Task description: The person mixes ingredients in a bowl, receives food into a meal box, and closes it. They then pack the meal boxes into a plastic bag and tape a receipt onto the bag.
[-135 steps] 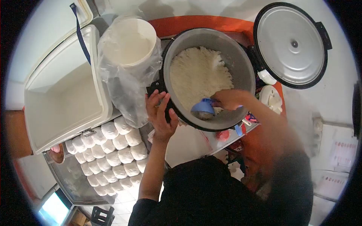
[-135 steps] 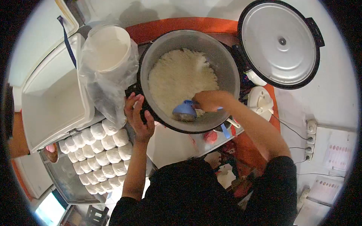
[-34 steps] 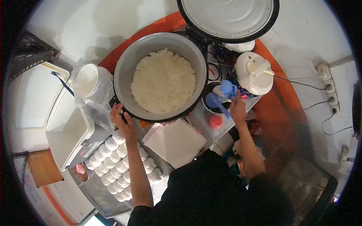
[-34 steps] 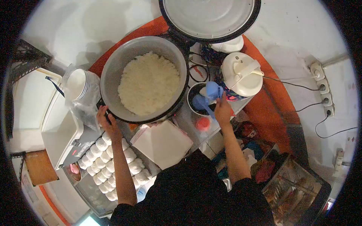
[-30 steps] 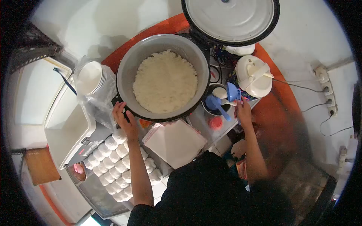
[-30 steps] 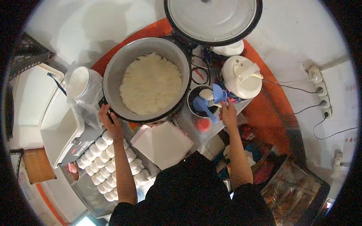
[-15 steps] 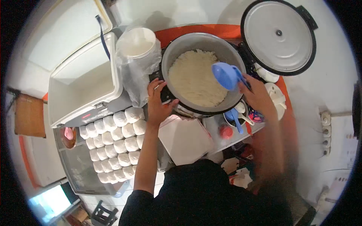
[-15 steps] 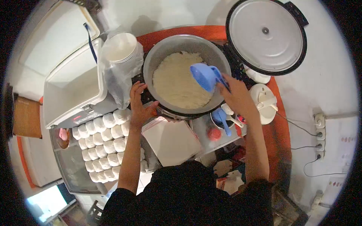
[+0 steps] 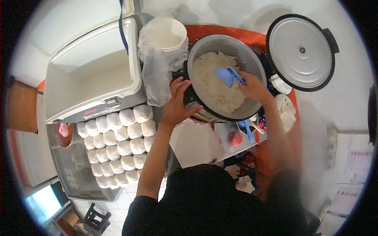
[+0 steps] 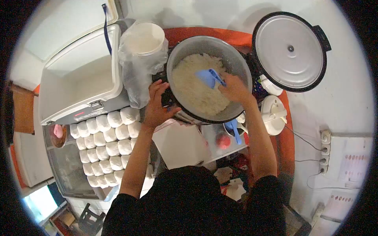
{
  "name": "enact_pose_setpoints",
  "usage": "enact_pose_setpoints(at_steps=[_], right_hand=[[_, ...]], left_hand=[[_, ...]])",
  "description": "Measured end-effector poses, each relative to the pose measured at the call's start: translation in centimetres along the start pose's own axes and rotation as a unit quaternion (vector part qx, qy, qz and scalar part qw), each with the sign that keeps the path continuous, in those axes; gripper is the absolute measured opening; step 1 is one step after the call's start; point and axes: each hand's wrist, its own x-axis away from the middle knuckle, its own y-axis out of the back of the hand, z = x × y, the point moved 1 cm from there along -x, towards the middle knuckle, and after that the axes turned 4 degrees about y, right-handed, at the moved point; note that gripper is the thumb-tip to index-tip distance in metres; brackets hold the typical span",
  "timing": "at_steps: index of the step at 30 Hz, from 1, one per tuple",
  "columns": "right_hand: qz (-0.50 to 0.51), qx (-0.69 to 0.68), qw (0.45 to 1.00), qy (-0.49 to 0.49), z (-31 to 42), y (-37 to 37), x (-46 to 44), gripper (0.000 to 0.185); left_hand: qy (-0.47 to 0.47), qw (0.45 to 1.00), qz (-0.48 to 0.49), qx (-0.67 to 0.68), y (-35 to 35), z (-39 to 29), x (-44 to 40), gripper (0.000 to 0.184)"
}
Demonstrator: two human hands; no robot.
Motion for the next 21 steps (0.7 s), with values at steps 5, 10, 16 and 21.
enact_pose_setpoints(at_steps=[5,10,16,21], right_hand=[[-0.076,-0.017,0.997,0.031,0.3,-1.3,2.2,0.048],[-0.159,-0.019,0.987,0.032,0.8,-1.0,4.1,0.045],[-0.230,-0.523,0.805,-0.161,4.3,0.6,14.6,0.042],[-0.307,-0.501,0.777,-0.227,3.8,-4.6,18.9,0.032]], left_hand=[[-0.027,1.000,-0.006,0.004,-0.4,1.0,0.0,0.084],[-0.041,0.999,0.010,-0.033,0.0,0.1,0.2,0.075],[0.089,0.982,-0.152,-0.068,0.4,-2.7,9.6,0.050],[0.387,0.789,-0.170,0.446,1.3,-5.6,10.8,0.034]])
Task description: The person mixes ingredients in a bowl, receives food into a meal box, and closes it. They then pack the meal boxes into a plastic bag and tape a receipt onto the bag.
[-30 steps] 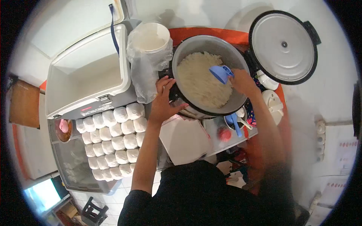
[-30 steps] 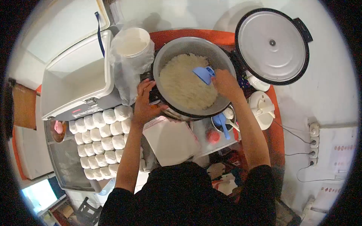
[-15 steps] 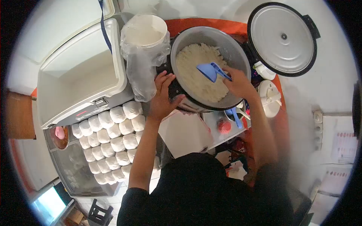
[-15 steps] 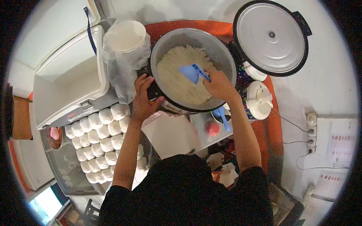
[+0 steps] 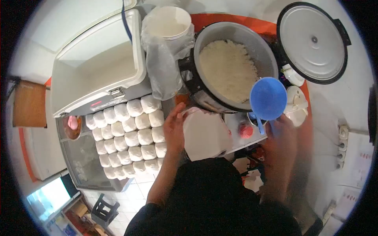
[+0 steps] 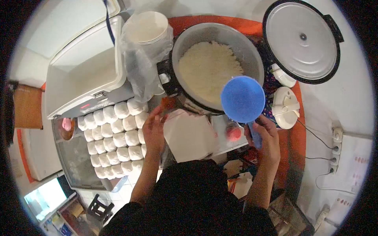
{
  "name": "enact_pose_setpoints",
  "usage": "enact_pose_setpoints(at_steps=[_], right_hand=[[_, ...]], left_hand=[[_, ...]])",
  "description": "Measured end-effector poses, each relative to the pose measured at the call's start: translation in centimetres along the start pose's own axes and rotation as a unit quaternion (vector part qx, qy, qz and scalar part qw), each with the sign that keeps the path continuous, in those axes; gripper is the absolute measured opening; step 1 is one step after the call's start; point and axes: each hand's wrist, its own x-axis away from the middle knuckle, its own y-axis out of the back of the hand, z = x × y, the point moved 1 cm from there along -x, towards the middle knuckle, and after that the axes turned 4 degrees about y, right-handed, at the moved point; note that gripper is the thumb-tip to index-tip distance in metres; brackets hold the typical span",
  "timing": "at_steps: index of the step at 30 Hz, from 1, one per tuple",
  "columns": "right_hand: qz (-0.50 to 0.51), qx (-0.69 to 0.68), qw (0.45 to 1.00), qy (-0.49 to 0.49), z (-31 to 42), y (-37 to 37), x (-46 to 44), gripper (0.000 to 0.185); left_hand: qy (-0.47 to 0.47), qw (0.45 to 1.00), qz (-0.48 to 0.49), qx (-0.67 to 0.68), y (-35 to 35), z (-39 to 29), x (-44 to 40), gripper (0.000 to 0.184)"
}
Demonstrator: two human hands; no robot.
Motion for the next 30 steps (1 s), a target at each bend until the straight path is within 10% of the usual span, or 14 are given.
enact_pose_setpoints(at_steps=[1,6,9,11,15,21,26,30], right_hand=[[0.151,0.112,0.981,0.051,0.5,1.3,-0.4,0.034],[0.192,0.044,0.980,-0.005,-0.8,2.2,0.7,0.033],[0.244,0.029,0.966,-0.077,-0.6,2.6,0.9,0.034],[0.282,0.123,0.945,-0.107,-0.9,3.1,1.5,0.035],[0.415,0.269,0.863,0.106,-8.8,1.4,2.1,0.044],[0.416,0.341,0.815,0.215,-28.6,-5.6,5.0,0.052],[0.417,0.341,0.820,0.197,-26.9,-3.7,5.3,0.050],[0.148,0.349,0.901,0.210,-23.8,4.1,0.5,0.038]], left_hand=[[0.014,0.994,0.029,0.106,0.2,0.2,0.0,0.035],[0.064,0.968,0.068,0.232,-0.1,-0.7,0.5,0.030],[0.059,0.982,0.039,0.175,1.6,1.7,0.4,0.021],[-0.013,0.987,-0.016,-0.157,3.5,3.3,0.5,0.013],[0.064,0.960,-0.060,-0.267,5.7,5.0,2.2,0.018],[-0.052,0.949,-0.051,-0.306,8.3,8.0,3.7,0.026],[-0.026,0.959,-0.018,-0.283,8.0,8.7,4.2,0.021],[-0.009,0.944,0.062,-0.325,5.5,10.4,5.4,0.022]])
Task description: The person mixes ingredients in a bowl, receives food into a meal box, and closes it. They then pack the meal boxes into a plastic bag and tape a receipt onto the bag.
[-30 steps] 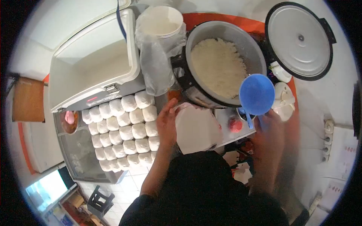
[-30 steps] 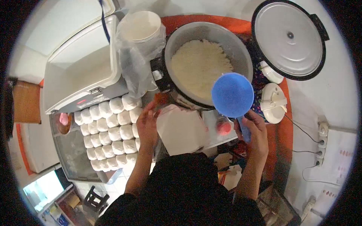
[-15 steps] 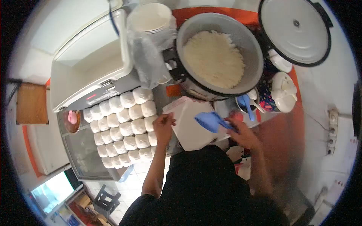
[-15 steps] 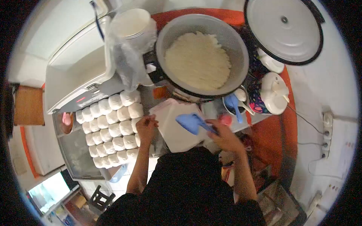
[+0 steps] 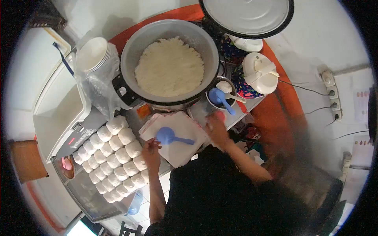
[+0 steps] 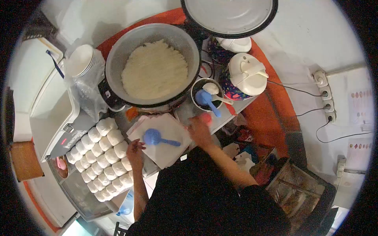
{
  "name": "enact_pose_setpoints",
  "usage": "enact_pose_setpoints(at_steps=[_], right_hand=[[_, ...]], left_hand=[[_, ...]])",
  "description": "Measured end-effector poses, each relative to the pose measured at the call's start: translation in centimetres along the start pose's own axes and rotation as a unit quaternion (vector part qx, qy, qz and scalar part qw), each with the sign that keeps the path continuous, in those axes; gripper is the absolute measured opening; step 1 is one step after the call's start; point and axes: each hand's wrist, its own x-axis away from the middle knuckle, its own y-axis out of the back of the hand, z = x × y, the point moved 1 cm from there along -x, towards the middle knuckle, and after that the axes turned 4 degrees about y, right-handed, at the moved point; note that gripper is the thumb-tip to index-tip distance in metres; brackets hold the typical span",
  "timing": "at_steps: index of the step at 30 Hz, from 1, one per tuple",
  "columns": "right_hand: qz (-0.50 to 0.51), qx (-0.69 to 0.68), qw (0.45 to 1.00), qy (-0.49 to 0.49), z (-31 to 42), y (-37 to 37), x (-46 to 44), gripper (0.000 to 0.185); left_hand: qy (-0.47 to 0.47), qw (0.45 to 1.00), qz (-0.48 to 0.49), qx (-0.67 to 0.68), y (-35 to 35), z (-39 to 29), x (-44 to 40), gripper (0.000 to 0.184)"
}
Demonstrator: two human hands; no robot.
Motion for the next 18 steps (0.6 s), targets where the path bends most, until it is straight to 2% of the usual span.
enact_pose_setpoints(at_steps=[2,4,5,6,8,9,12,13,14,16,17,18], right_hand=[[0.043,0.138,0.979,-0.145,2.0,7.8,-3.0,0.039],[0.004,0.156,0.978,-0.138,-5.7,7.1,-2.9,0.040],[-0.030,0.174,0.975,-0.135,-9.3,6.1,-2.6,0.040],[-0.031,0.169,0.975,-0.137,-11.6,5.3,-2.4,0.040],[-0.011,0.016,0.998,-0.057,-14.3,4.1,-3.4,0.044],[0.002,0.011,0.998,-0.057,-12.6,5.4,-3.6,0.046],[0.007,-0.086,0.994,-0.061,-10.6,7.1,-3.5,0.045],[0.011,-0.130,0.991,-0.023,-11.2,7.4,-3.2,0.046],[0.011,-0.137,0.990,-0.022,-11.5,8.4,-3.3,0.046],[0.127,-0.117,0.984,-0.033,-12.0,10.9,-3.4,0.041],[0.130,-0.125,0.983,-0.032,-13.5,11.0,-3.2,0.041],[0.063,-0.069,0.996,-0.010,-15.3,11.2,-2.9,0.039]], left_hand=[[0.023,0.998,0.025,-0.049,-3.2,-2.0,0.4,0.021],[0.003,0.986,0.111,-0.128,-6.8,-2.7,0.4,0.021],[-0.013,0.982,0.145,-0.122,-8.6,-2.4,0.3,0.022],[-0.013,0.981,0.146,-0.126,-10.6,-2.4,0.3,0.022],[0.049,0.970,0.213,-0.107,-15.1,-2.9,0.0,0.022],[0.035,0.958,0.247,-0.138,-17.3,-3.4,0.0,0.028],[0.030,0.965,0.204,-0.161,-25.2,-2.6,-0.4,0.036],[0.032,0.965,0.201,-0.168,-27.9,-2.7,-0.7,0.036],[0.059,0.970,0.197,-0.131,-30.4,-2.9,-1.3,0.042],[0.086,0.973,0.188,-0.099,-33.6,-3.0,-2.8,0.049],[0.086,0.968,0.165,-0.171,-34.6,-3.0,-3.4,0.053],[0.085,0.956,0.141,-0.242,-35.2,-3.0,-3.6,0.057]])
